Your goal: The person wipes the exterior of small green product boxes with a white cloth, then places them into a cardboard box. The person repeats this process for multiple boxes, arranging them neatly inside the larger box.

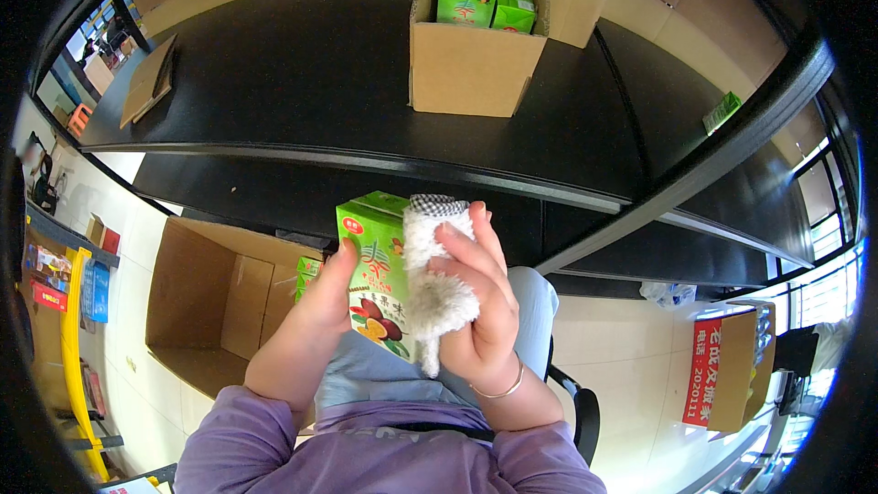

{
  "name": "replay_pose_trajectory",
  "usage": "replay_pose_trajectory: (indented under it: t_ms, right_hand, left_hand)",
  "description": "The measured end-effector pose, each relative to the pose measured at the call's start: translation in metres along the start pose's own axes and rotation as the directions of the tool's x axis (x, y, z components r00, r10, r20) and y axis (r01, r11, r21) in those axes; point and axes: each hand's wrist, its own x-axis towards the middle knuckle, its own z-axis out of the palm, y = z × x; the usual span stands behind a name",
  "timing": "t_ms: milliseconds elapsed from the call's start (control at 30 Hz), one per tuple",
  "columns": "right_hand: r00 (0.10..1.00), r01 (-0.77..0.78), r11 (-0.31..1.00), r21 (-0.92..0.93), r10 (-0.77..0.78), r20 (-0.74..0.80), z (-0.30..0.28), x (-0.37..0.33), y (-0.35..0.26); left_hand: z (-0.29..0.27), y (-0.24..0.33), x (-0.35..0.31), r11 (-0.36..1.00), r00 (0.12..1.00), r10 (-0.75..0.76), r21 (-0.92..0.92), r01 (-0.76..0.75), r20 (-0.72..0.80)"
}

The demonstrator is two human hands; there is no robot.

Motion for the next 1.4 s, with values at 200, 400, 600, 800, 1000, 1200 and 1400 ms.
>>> replay_pose_trajectory:
  t_ms: [200,400,600,800,1000,1200,1400]
  right_hand:
    - [0.974,0.094,0.995,-0.035,-0.084,0.210,-0.003,0.002,0.000]
    - [0.930,0.127,0.989,-0.072,-0.094,0.355,-0.001,0.000,-0.002]
    - [0.882,0.216,0.976,-0.023,-0.185,0.434,-0.002,-0.008,-0.004]
    - [0.865,0.174,0.982,0.080,-0.191,0.463,-0.005,-0.020,-0.008]
    - [0.863,0.225,0.964,0.145,-0.266,0.429,-0.007,-0.028,-0.006]
    - [0.850,0.295,0.936,0.192,-0.349,0.395,-0.008,-0.032,-0.002]
    - [0.874,0.332,0.933,0.136,-0.359,0.328,-0.010,-0.024,0.001]
  left_hand:
    - [0.006,-0.003,0.003,0.993,0.987,0.096,0.080,-0.086,-0.132]
    - [0.010,0.003,0.010,0.979,0.951,0.115,0.196,-0.059,-0.288]
    - [0.016,0.012,0.011,0.994,0.970,0.098,0.064,-0.085,-0.222]
    - [0.012,0.015,0.009,0.999,0.963,0.048,0.032,-0.041,-0.264]
    - [0.022,0.020,0.007,0.997,0.927,-0.019,0.062,0.045,-0.374]
    - [0.014,0.015,0.007,1.000,0.956,-0.021,0.011,0.025,-0.292]
    - [0.021,0.015,0.005,0.997,0.970,-0.026,0.065,0.043,-0.243]
